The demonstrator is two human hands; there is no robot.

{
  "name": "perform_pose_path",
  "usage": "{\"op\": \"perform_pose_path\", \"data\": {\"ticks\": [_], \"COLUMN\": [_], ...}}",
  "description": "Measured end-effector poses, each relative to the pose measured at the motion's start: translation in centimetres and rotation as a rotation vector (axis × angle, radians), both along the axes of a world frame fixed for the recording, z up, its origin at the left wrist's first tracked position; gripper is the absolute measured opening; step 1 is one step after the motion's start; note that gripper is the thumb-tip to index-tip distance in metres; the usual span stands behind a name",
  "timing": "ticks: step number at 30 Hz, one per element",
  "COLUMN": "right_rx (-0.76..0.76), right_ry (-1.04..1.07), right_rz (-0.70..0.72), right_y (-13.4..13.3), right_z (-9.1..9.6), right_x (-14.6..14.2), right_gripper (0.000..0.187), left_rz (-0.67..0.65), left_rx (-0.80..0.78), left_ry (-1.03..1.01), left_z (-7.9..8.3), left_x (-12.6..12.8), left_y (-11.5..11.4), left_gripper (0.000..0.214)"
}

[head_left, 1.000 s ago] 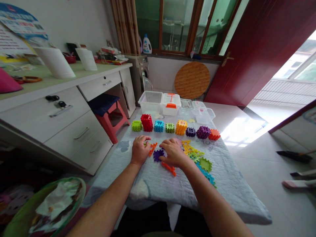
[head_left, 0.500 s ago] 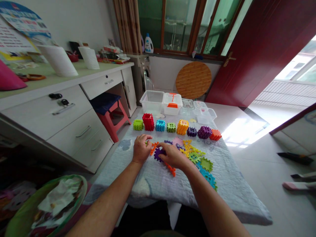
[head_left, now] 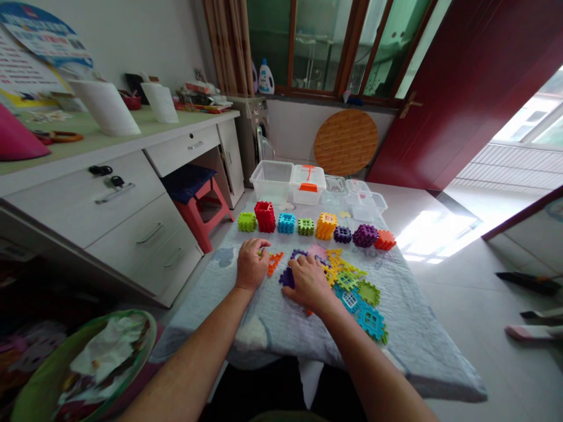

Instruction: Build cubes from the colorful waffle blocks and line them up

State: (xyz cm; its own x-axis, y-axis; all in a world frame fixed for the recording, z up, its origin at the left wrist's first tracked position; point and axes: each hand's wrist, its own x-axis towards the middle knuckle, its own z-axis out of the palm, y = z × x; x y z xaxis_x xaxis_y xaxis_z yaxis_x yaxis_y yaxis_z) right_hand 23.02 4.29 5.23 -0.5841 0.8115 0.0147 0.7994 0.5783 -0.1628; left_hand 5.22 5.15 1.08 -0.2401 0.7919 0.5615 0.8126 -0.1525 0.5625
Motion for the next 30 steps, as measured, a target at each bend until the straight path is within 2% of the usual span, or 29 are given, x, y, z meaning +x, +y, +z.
{"op": "perform_pose_path", "data": {"ticks": [4, 6, 9, 13, 21, 30], "right_rx": [-0.053, -0.087, -0.038, -0.061, -0.131, -0.106], "right_ry": [0.104, 0.171, 0.263, 0.231, 0.068, 0.06], "right_rz": [0.021, 0.019, -0.046, -0.094, -0.105, -0.091], "right_y": [0.7, 2.0, 4.5, 6.6, 6.4, 6.2], "right_z": [-0.1, 0.3, 1.2, 1.4, -0.5, 0.0], "right_x": [0.4, 1.1, 2.3, 2.7, 1.0, 0.9], "right_gripper": [0.043, 0.047, 0.053, 0.055, 0.056, 0.06], "left_rz": [0.004, 0.006, 0.002, -0.005, -0.01, -0.019], "left_rx": [-0.003, -0.013, -0.011, -0.002, -0.013, 0.004], "left_ry": [0.0, -0.002, -0.004, 0.0, 0.0, -0.002], "left_z": [0.0, 0.0, 0.0, 0.0, -0.1, -0.1], "left_x": [0.0, 0.0, 0.0, 0.0, 0.0, 0.0], "left_y": [0.0, -0.1, -0.1, -0.1, -0.1, -0.1], "left_gripper": [0.019, 0.019, 0.019, 0.019, 0.02, 0.02]}}
